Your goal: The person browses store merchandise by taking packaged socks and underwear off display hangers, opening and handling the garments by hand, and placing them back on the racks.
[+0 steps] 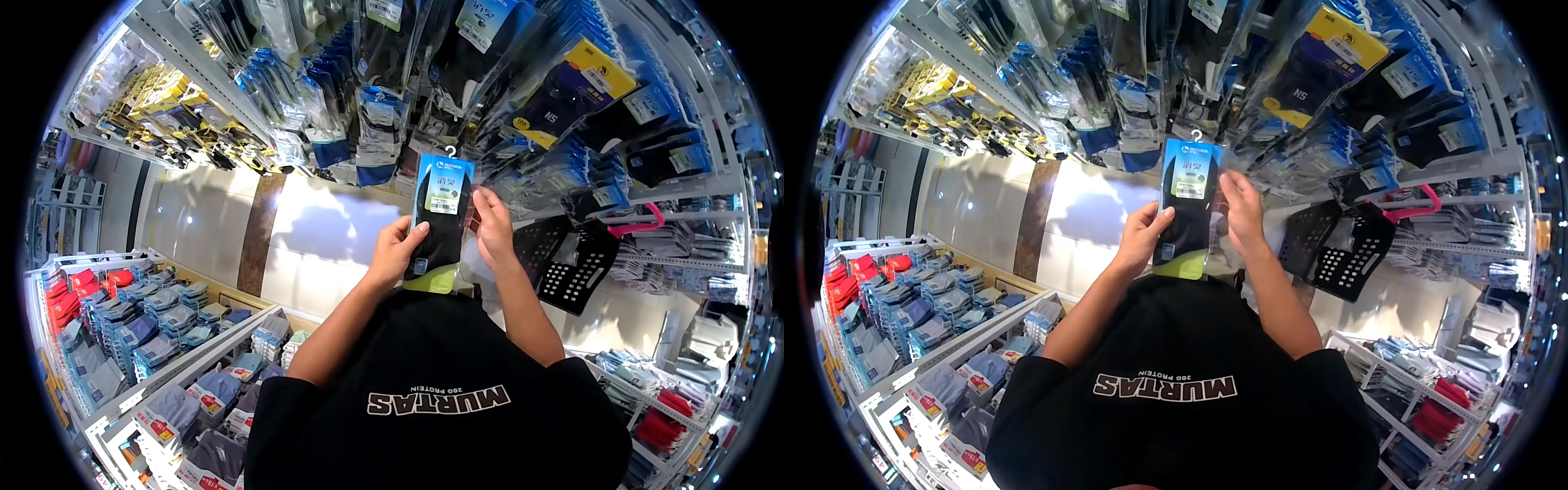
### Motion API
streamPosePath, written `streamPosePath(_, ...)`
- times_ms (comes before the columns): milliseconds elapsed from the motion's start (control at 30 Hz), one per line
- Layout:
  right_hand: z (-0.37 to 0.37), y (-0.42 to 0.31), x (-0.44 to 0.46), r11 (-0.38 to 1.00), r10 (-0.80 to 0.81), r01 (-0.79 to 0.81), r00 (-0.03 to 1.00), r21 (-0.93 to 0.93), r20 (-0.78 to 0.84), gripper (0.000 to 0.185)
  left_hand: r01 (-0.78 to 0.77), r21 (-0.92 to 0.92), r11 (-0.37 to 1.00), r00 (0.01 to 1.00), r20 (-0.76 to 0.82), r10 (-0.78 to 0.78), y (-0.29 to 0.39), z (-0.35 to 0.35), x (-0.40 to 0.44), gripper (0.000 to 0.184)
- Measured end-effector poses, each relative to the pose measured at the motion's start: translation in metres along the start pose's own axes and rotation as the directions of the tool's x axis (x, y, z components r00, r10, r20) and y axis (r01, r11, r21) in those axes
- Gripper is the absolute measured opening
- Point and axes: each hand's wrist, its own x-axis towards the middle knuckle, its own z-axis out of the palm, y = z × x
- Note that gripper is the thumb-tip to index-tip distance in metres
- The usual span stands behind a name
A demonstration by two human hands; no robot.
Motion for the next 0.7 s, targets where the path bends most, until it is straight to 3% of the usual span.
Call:
streamPosePath(33, -0.005, 0.005, -0.001, 0.999, 0.034, -0.034, 0.999, -0.024, -0.017, 0.028, -0.005, -0.005, 1.0, 1.0, -0.03, 0.005, -0.001, 0.002, 0.0, 0.026)
streamPosePath(133, -0.008, 0.017, -0.01, 0.989, 0.089, -0.089, 0.996, -0.119, -0.009, 0.037, -0.11, 0.218, 0.97, 0.988, -0.08, 0.13, 0.005, 0.014, -0.003, 0.03)
streamPosePath(167, -0.005, 0.022, -0.013, 0.991, 0.107, -0.106, 0.994, -0.079, 0.005, 0.041, -0.019, 0.367, 0.93, 0.995, -0.086, 0.054, 0.011, 0.018, -0.01, 0.034)
streamPosePath(233, 0.007, 0.026, -0.018, 0.99, 0.138, -0.138, 0.99, -0.001, 0.03, 0.049, -0.238, 0.401, 0.885, 0.971, 0.08, 0.225, 0.016, 0.036, -0.02, 0.039)
streamPosePath(267, 0.005, 0.027, -0.019, 0.97, 0.18, -0.205, 0.967, 0.133, 0.182, 0.062, -0.395, 0.502, 0.77, 0.919, 0.206, 0.337, 0.017, 0.038, -0.021, 0.043)
streamPosePath(300, 0.008, 0.025, -0.01, 0.906, 0.27, -0.343, 0.92, 0.25, 0.286, 0.062, -0.454, 0.588, 0.67, 0.887, 0.226, 0.403, 0.021, 0.045, -0.026, 0.045)
streamPosePath(367, 0.009, 0.021, -0.011, 0.832, 0.229, -0.389, 0.89, 0.396, 0.393, 0.062, -0.562, 0.661, 0.498, 0.812, 0.324, 0.486, 0.025, 0.051, -0.03, 0.042)
streamPosePath(467, 0.006, 0.02, -0.015, 0.806, 0.242, -0.43, 0.866, 0.407, 0.437, 0.061, -0.59, 0.66, 0.465, 0.797, 0.382, 0.468, 0.027, 0.051, -0.035, 0.038)
streamPosePath(533, 0.007, 0.018, -0.015, 0.833, 0.256, -0.431, 0.856, 0.347, 0.448, 0.06, -0.543, 0.633, 0.551, 0.833, 0.326, 0.447, 0.021, 0.048, -0.034, 0.036)
streamPosePath(567, 0.008, 0.016, -0.018, 0.849, 0.318, -0.421, 0.889, 0.319, 0.328, 0.055, -0.518, 0.619, 0.591, 0.85, 0.296, 0.436, 0.018, 0.047, -0.032, 0.035)
streamPosePath(633, -0.004, 0.029, -0.011, 0.93, 0.225, -0.279, 0.947, 0.238, 0.231, 0.057, -0.46, 0.491, 0.74, 0.886, 0.194, 0.422, 0.01, 0.041, -0.025, 0.033)
streamPosePath(667, -0.006, 0.032, -0.006, 0.961, 0.246, -0.243, 0.969, 0.135, -0.007, 0.038, -0.308, 0.455, 0.836, 0.951, 0.118, 0.286, 0.0, 0.035, -0.022, 0.033)
streamPosePath(700, 0.0, 0.029, 0.0, 0.979, 0.169, -0.15, 0.975, 0.14, -0.141, 0.022, -0.145, 0.404, 0.903, 0.989, 0.052, 0.136, -0.003, 0.029, -0.02, 0.035)
